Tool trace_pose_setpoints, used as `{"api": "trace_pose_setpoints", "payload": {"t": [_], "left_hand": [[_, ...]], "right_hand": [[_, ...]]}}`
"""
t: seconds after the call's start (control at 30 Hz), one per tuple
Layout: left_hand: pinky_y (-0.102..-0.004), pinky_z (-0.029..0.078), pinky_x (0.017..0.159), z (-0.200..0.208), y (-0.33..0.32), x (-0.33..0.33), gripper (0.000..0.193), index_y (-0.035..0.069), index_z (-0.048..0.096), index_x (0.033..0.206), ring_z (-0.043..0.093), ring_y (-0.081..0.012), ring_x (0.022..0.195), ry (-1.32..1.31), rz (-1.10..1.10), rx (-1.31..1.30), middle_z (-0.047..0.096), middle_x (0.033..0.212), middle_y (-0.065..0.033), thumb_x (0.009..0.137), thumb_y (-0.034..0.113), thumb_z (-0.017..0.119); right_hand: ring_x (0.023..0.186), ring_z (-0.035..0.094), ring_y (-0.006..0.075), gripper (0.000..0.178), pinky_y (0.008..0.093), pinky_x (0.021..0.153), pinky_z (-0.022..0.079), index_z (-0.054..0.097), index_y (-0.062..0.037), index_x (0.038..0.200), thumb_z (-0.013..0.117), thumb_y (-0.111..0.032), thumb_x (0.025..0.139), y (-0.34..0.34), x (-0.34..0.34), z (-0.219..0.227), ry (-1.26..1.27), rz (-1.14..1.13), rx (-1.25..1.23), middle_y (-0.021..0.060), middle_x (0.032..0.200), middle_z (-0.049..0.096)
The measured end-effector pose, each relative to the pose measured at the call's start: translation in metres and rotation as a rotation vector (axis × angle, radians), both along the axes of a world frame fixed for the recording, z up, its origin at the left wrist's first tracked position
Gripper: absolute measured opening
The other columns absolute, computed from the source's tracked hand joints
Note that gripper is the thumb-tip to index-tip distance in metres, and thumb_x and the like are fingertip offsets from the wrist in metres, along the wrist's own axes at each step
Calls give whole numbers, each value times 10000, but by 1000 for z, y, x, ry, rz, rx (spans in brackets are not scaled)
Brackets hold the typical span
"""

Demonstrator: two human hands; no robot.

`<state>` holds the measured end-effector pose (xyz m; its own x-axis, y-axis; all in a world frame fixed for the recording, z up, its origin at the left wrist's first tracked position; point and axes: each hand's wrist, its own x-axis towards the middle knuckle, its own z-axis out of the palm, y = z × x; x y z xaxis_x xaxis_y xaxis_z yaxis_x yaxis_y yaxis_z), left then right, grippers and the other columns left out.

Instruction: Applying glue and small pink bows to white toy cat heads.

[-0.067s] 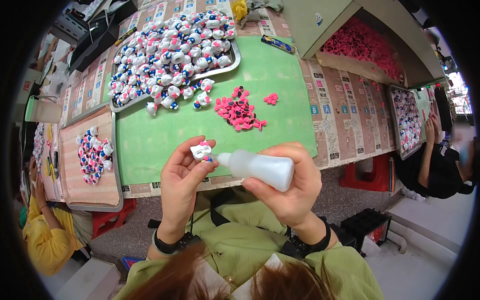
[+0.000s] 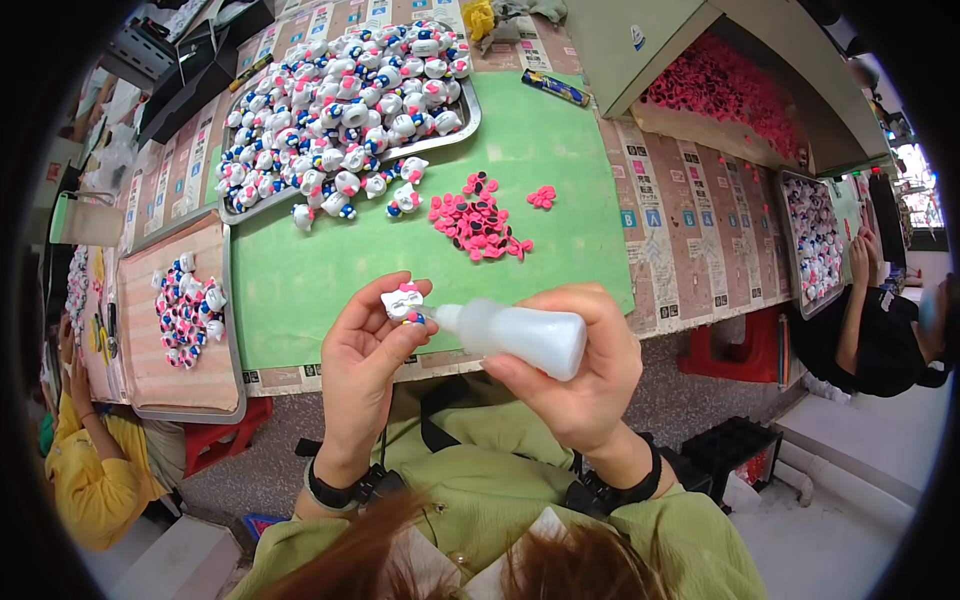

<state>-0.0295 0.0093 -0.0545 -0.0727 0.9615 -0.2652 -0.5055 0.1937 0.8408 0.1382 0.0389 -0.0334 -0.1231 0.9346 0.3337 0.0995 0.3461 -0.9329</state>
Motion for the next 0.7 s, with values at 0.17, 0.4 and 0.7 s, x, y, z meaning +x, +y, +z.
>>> {"api": "trace_pose_setpoints", "payload": {"t": [0.17, 0.4, 0.7], "left_hand": [[-246, 432, 804, -3, -1, 1, 376, -25, 408, 1135, 511, -129, 917, 3, -3, 29, 497, 1069, -118, 776, -32, 518], [-248, 425, 810, -4, -1, -1, 368, -24, 407, 1132, 511, -137, 927, 28, 13, 32, 489, 1075, -111, 781, -28, 517], [-273, 443, 790, -2, -1, -2, 396, -18, 378, 1156, 554, -180, 893, -118, -5, 3, 480, 1116, -167, 781, -2, 506]], "right_hand": [[698, 522, 142, 367, 244, 621, 417, 517, -15, 873, 744, -106, 600, 4, 1, 0, -70, 49, 78, 81, 789, 547], [708, 519, 144, 363, 242, 625, 415, 511, -8, 883, 733, -84, 607, 2, 6, 2, -47, 42, 84, 90, 806, 541], [702, 506, 133, 364, 238, 613, 404, 506, -6, 884, 731, -69, 605, 0, 3, 0, 5, 10, 25, 75, 805, 526]]}}
